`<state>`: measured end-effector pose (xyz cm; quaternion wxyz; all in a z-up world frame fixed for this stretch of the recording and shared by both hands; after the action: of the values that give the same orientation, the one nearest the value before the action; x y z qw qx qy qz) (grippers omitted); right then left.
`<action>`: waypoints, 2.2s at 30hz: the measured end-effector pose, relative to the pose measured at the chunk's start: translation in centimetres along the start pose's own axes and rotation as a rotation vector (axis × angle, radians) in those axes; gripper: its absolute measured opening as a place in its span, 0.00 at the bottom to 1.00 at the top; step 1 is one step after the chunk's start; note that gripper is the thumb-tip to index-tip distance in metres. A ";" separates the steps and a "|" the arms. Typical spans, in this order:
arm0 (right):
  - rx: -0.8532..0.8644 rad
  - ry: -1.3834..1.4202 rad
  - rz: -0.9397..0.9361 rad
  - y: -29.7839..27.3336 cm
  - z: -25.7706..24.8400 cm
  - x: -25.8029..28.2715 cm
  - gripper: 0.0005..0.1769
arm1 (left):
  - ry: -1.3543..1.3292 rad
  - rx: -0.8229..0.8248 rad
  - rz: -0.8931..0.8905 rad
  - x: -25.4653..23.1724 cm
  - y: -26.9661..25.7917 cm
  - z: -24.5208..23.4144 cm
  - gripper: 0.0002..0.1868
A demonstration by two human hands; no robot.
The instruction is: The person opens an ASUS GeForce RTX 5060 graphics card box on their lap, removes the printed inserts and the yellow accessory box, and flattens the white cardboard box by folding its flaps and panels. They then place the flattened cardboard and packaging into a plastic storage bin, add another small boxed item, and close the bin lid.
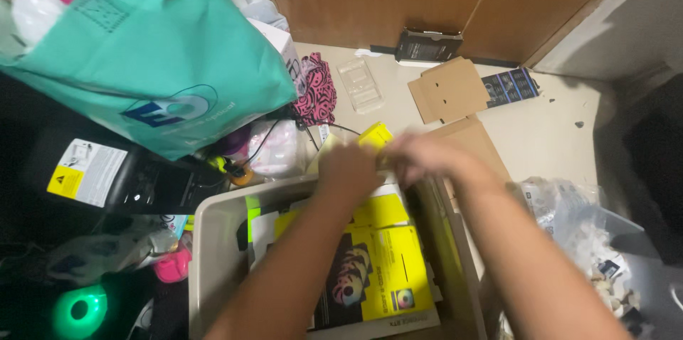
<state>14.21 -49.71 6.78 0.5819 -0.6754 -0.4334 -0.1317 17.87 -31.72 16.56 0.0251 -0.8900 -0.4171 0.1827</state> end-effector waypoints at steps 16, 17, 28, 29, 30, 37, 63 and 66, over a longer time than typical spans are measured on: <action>-0.162 -0.500 -0.279 12.0 0.7 -11.0 0.27 | -0.039 0.104 0.036 0.6 -1.5 1.7 0.15; -0.138 -0.480 -0.184 12.2 0.8 -11.8 0.28 | -0.043 0.102 0.031 0.4 -1.6 1.7 0.15; -0.221 -0.026 0.236 13.0 3.2 -23.3 0.22 | -0.054 0.151 0.000 0.1 -1.8 2.6 0.16; -0.212 -0.018 0.130 13.2 3.3 -22.6 0.20 | -0.054 0.138 0.016 -0.2 -1.9 2.6 0.17; -0.203 -0.010 0.024 13.1 3.3 -21.8 0.20 | -0.055 0.126 0.033 -0.5 -2.1 2.6 0.17; -0.081 -0.044 -0.199 11.2 3.5 -18.5 0.21 | -0.046 0.076 0.042 -1.4 -2.3 2.7 0.14; 0.064 0.626 -0.054 8.8 6.2 -13.5 0.29 | -0.055 0.102 0.021 -2.0 -2.3 2.1 0.14; -0.153 -0.167 -0.313 7.2 3.9 -8.4 0.37 | -0.047 0.110 0.017 -2.0 -2.5 2.3 0.14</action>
<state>13.29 -49.47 -4.95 0.4631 -0.6508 -0.5687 -0.1965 14.06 -31.83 15.55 0.0625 -0.8862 -0.3995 0.2263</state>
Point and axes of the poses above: each hand's wrist, its own y-axis towards the middle knuckle, its own z-axis out of the palm, x = y × z, the point moved 8 cm from there along y, towards the middle knuckle, and after that the axes turned 2 degrees about x, right-handed, at the moved point
